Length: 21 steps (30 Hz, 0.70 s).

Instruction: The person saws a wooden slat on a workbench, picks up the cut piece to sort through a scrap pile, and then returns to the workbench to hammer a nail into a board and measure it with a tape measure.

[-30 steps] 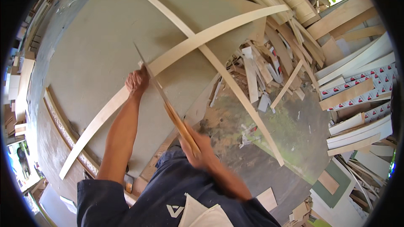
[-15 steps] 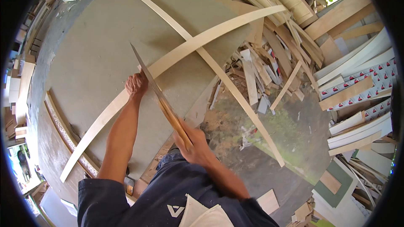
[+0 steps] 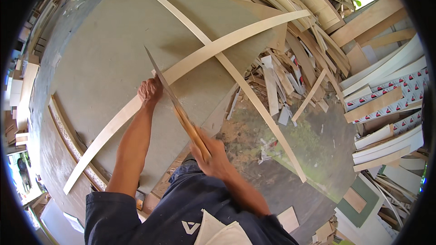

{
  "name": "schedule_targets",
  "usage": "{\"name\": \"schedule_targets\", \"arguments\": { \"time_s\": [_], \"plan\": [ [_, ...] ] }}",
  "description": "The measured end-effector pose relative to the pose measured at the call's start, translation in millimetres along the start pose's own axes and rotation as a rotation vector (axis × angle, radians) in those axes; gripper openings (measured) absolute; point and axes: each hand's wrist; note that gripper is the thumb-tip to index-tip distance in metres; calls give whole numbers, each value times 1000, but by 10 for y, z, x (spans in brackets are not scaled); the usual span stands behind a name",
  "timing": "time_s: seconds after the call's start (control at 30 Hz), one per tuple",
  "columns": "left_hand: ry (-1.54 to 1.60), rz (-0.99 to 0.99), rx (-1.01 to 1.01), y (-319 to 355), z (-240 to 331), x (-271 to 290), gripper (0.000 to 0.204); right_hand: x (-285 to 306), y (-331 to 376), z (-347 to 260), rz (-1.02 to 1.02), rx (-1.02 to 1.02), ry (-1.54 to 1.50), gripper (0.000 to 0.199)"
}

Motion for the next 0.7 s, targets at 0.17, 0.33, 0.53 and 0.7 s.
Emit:
{"name": "schedule_targets", "arguments": {
  "time_s": [0.17, 0.33, 0.53, 0.7],
  "plan": [
    [79, -57, 31, 65, 75, 112, 67, 591, 1114, -470, -34, -60, 36, 60],
    [21, -1, 0, 18, -41, -15, 68, 301, 475, -292, -51, -22, 36, 58],
    [28, -7, 12, -24, -32, -10, 69, 83, 260, -95, -3, -7, 5, 54],
    [41, -93, 48, 40, 51, 102, 69, 619, 1180, -492, -13, -9, 62, 59]
  ]
}}
Point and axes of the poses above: each hand's wrist, its own y-axis away from the middle knuckle, its own x-axis out of the back of the hand, z = x × y, and after that the axes turned 2 degrees about -z, right-handed
